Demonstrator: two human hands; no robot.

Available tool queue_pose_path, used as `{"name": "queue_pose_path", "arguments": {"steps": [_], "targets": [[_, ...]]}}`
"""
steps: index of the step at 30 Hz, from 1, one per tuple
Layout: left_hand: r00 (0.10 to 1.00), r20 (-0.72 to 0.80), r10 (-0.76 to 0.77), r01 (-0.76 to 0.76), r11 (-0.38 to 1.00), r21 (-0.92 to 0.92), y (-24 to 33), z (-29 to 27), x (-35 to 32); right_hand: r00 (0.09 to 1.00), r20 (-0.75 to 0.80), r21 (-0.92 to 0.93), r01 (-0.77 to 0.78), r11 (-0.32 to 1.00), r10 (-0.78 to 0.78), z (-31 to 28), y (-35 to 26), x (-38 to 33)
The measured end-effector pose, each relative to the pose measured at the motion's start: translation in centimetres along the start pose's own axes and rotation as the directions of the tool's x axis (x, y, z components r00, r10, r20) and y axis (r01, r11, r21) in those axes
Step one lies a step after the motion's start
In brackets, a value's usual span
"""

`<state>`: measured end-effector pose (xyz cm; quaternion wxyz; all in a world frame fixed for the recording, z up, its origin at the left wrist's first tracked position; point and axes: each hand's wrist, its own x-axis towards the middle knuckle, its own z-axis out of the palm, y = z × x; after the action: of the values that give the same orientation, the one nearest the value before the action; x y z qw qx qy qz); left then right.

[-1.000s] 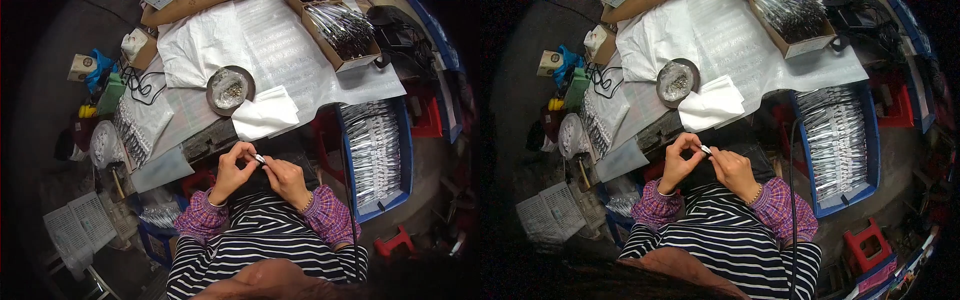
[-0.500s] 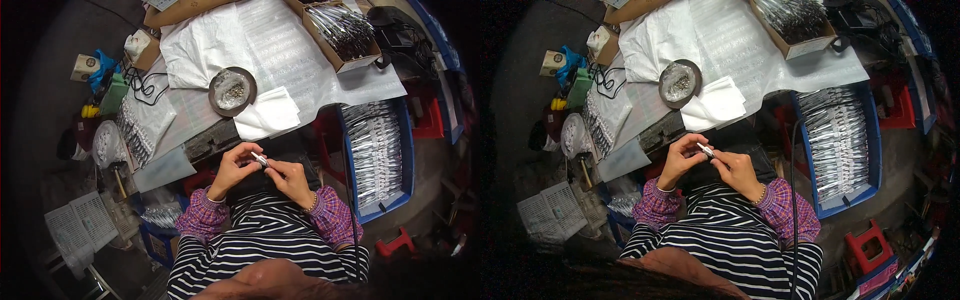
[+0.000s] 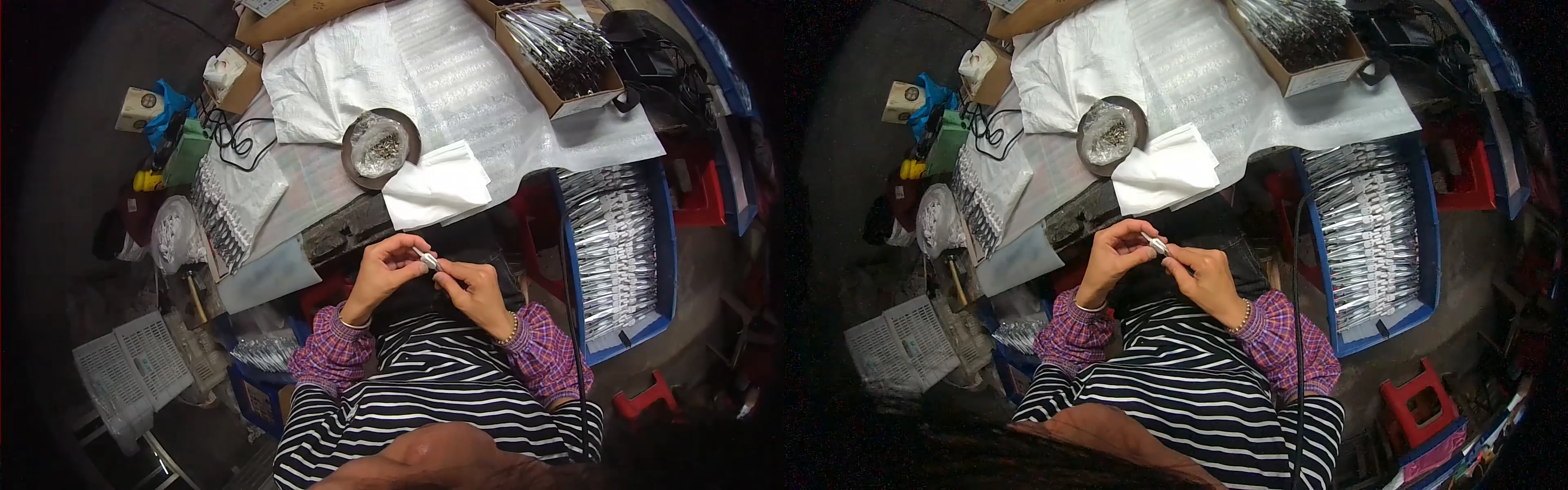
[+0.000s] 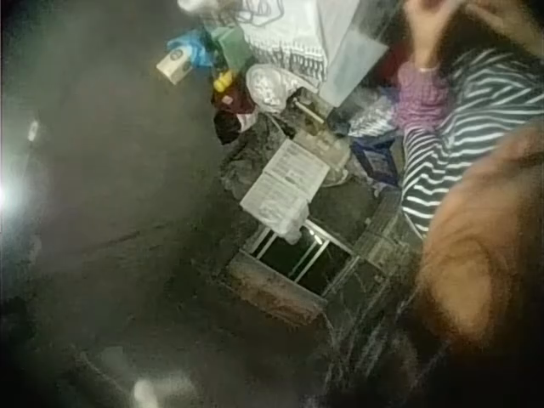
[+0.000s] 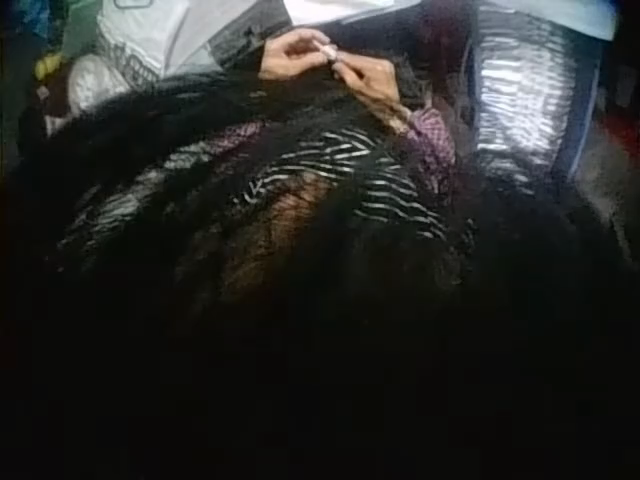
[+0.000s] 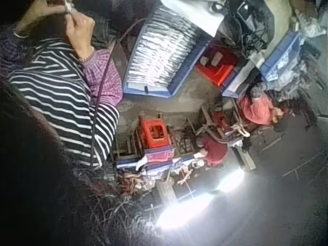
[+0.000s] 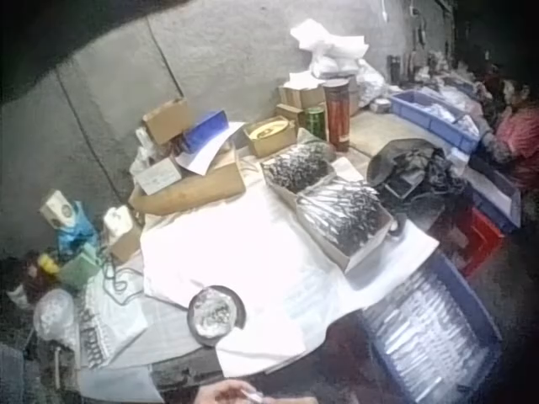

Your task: Applying adhesive to small metal components and assembling them into trays in a manufacturing setting.

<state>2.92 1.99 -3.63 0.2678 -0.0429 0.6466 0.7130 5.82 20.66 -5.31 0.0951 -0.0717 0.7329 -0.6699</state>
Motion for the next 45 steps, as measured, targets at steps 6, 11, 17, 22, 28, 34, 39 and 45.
{"name": "queue_pose_path", "arguments": {"steps": [6,11,17,22,28,34,39,45], "targets": [[1.0,-0.012,0.0,0.0,1.0,0.0,0.0,0.0,-0.2,1.0,0.025,0.017,-0.016,1.0,0.015,-0.1,-0.3,-0.1],[1.0,0.005,0.019,-0.019,1.0,0.017,0.0,0.0,-0.3,0.996,0.048,0.072,-0.081,0.994,0.078,0.0,-0.1,-0.3],[0.977,0.042,0.208,-0.208,0.895,0.395,3.1,-0.4,-0.1,0.935,0.174,0.323,-0.351,0.879,0.309,-0.1,0.0,-0.5],[0.785,-0.03,0.619,-0.341,0.473,0.812,8.7,-2.2,3.4,0.923,0.184,0.369,-0.383,0.847,0.337,-0.2,0.2,-0.6],[0.721,0.176,0.67,-0.309,0.084,0.947,8.8,-3.5,9.7,0.939,0.161,0.38,-0.344,0.859,0.305,0.0,-0.3,-0.9],[0.751,0.139,0.645,-0.283,0.125,0.951,8.7,-3.8,9.6,0.94,0.155,0.342,-0.339,0.877,0.303,-0.2,0.5,-1.1],[0.729,0.139,0.67,-0.307,0.139,0.942,8.7,-3.9,9.5,0.941,0.152,0.339,-0.336,0.879,0.302,-0.3,0.3,-1.0],[0.729,0.002,0.685,-0.361,0.381,0.851,9.5,-3.8,8.1,0.943,0.133,0.346,-0.333,0.877,0.306,-0.1,0.9,-1.1]]}}
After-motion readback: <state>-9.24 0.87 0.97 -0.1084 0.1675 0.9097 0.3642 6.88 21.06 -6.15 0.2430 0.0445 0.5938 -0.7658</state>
